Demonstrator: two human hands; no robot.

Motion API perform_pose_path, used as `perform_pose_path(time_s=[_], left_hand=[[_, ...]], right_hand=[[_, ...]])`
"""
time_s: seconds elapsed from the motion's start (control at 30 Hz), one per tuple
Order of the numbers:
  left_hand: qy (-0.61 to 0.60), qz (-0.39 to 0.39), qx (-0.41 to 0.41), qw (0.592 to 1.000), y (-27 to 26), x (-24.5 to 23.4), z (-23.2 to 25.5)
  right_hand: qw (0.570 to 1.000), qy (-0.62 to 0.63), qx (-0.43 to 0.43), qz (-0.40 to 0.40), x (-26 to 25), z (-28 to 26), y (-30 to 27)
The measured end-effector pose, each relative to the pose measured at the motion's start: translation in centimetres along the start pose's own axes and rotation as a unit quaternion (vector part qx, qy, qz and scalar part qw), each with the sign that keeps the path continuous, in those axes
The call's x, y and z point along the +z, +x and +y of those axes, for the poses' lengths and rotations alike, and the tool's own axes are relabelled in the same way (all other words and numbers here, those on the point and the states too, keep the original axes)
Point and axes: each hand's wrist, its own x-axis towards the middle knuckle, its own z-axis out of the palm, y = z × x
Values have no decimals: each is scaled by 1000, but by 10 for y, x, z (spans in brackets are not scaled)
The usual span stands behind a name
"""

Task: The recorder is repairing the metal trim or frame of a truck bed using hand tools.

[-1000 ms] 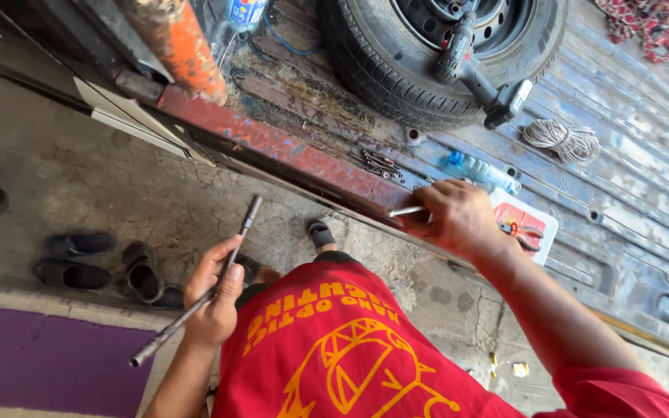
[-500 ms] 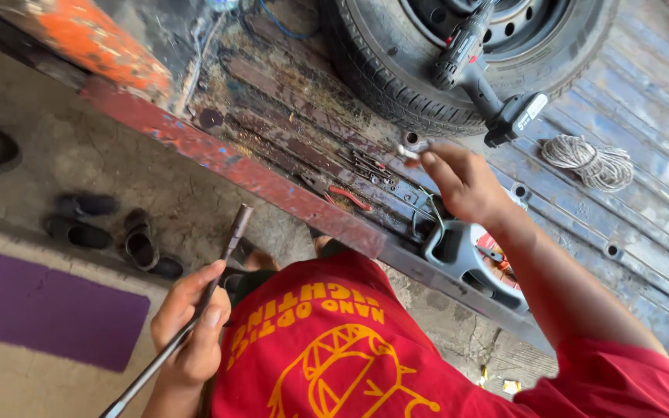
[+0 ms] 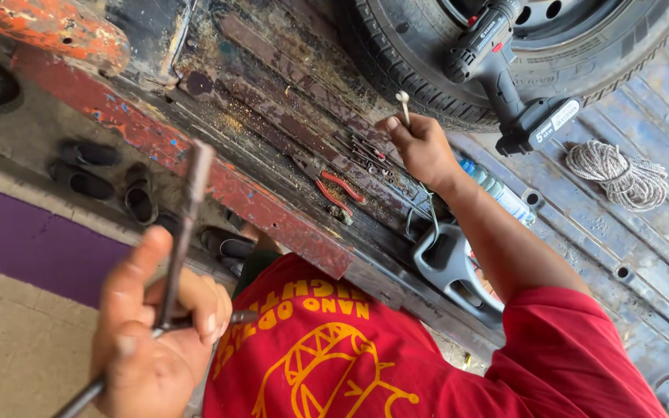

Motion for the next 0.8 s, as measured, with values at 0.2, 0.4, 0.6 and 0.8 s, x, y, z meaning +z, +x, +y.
perform_pose_path(time_s=[0.2, 0.4, 0.6, 0.8], left_hand=[[94, -15, 1, 995, 61, 67, 26], [115, -151, 71, 979, 111, 119, -6], [126, -186, 53, 973, 140, 118, -44], [296, -125, 35, 946, 115, 99, -45]], right_hand=[[952, 128, -186, -205, -15, -105, -47], [915, 21, -317, -249, -5, -180, -81], [942, 159, -148, -254, 3, -154, -86], [985, -46, -158, -44, -18, -136, -11]])
